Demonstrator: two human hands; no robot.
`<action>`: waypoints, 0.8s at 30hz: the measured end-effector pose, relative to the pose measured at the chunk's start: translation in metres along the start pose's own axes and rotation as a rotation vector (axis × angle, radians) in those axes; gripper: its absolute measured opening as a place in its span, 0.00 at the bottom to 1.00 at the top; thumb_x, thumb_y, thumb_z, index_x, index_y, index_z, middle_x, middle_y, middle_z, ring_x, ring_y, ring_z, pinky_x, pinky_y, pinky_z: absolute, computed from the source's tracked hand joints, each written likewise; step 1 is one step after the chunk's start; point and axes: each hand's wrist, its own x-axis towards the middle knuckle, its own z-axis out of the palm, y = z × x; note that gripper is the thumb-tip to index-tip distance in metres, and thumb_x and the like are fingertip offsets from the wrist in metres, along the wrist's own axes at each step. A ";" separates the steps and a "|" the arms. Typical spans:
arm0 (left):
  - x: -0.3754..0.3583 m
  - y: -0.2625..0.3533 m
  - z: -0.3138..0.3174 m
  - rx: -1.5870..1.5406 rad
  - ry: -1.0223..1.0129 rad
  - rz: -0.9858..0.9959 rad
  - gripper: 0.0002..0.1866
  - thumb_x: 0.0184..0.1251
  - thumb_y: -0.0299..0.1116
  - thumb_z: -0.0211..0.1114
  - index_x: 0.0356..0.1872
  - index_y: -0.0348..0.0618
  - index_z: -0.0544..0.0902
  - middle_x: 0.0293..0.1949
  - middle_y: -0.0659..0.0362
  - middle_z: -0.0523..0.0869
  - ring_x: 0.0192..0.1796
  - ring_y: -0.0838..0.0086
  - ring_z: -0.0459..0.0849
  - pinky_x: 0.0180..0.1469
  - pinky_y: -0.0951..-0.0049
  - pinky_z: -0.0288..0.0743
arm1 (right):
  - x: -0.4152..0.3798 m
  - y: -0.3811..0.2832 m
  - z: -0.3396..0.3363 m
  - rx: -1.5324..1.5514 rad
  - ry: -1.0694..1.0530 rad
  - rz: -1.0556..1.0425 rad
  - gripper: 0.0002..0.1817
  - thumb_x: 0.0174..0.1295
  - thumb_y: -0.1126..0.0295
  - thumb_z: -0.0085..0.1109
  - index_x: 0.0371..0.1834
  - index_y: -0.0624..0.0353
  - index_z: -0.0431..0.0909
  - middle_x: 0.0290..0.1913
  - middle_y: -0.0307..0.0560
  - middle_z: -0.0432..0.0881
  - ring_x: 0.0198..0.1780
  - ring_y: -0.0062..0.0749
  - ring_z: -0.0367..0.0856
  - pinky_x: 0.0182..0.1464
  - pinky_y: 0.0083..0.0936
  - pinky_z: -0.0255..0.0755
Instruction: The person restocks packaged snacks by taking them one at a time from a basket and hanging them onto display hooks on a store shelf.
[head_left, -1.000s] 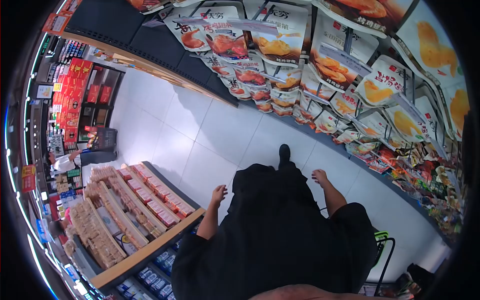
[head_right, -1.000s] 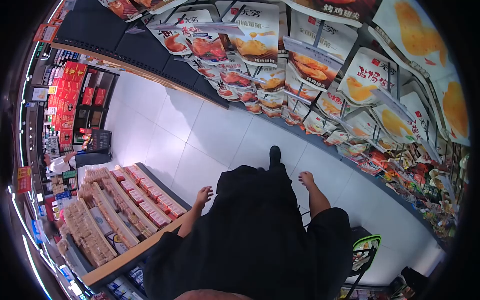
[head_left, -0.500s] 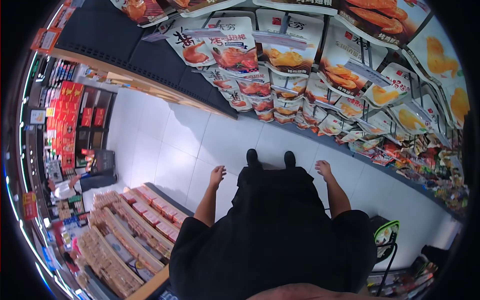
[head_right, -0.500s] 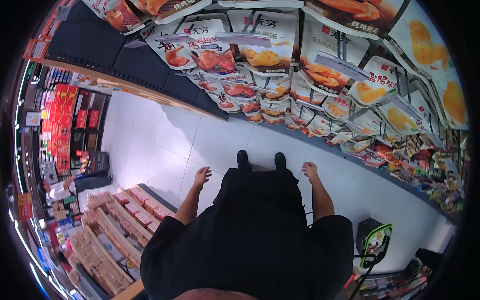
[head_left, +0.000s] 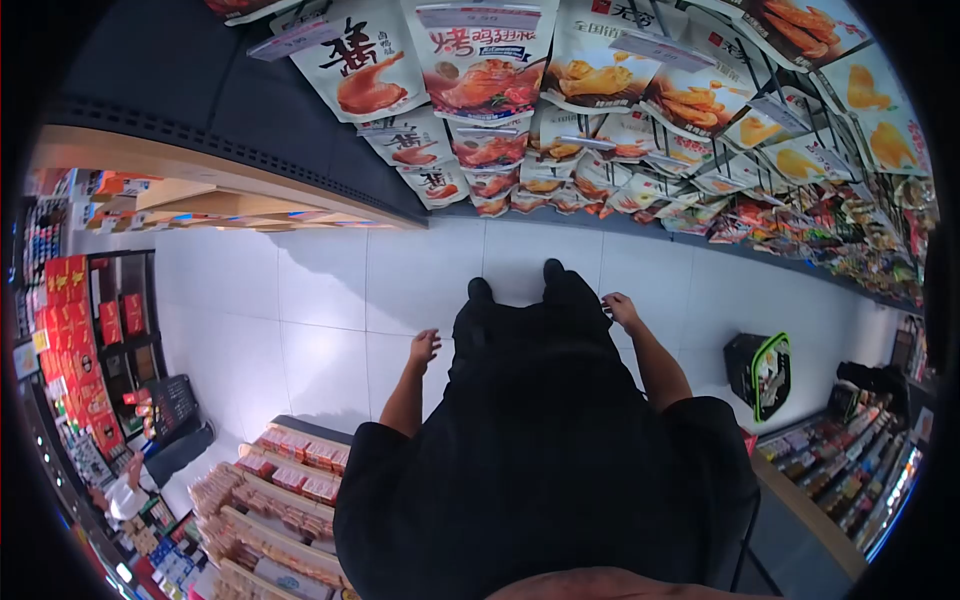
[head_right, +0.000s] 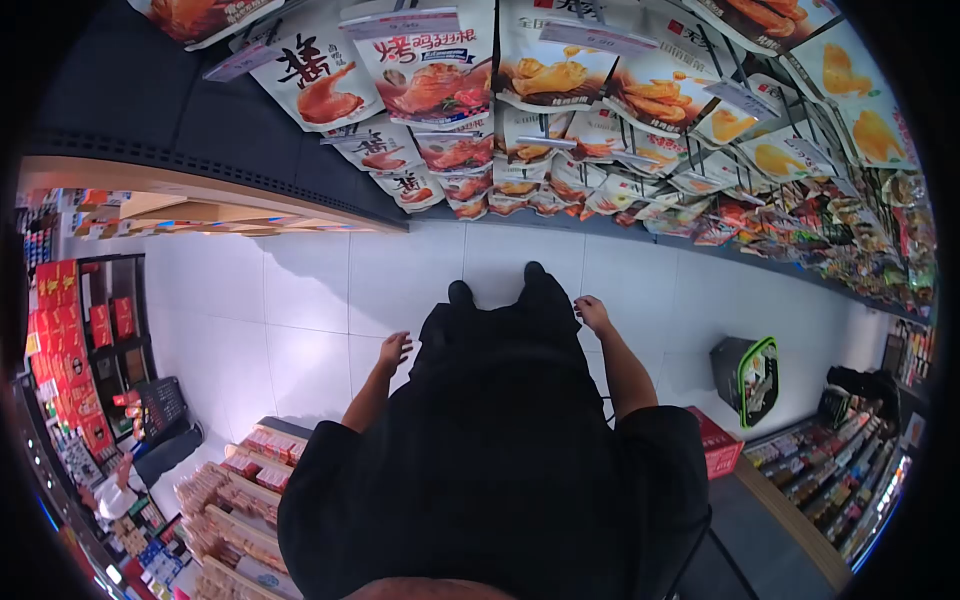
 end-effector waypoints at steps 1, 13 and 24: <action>0.001 -0.015 -0.011 0.004 -0.013 -0.007 0.15 0.69 0.43 0.53 0.53 0.55 0.77 0.46 0.61 0.83 0.45 0.71 0.82 0.44 0.64 0.71 | -0.001 0.009 0.005 -0.001 0.012 0.010 0.14 0.67 0.60 0.50 0.44 0.57 0.78 0.38 0.40 0.81 0.37 0.25 0.77 0.35 0.22 0.70; 0.026 0.061 -0.038 -0.144 0.070 0.023 0.19 0.69 0.44 0.51 0.56 0.50 0.74 0.50 0.60 0.82 0.51 0.71 0.80 0.51 0.64 0.69 | -0.010 -0.007 0.013 -0.342 -0.054 0.152 0.16 0.64 0.60 0.50 0.48 0.58 0.78 0.39 0.44 0.83 0.38 0.31 0.81 0.34 0.30 0.74; 0.030 0.108 -0.012 -0.061 -0.009 0.127 0.20 0.70 0.45 0.50 0.57 0.49 0.74 0.51 0.59 0.81 0.52 0.70 0.79 0.52 0.63 0.69 | 0.038 -0.097 0.042 -0.112 -0.105 -0.285 0.15 0.65 0.66 0.51 0.44 0.67 0.78 0.40 0.49 0.82 0.43 0.32 0.81 0.46 0.27 0.76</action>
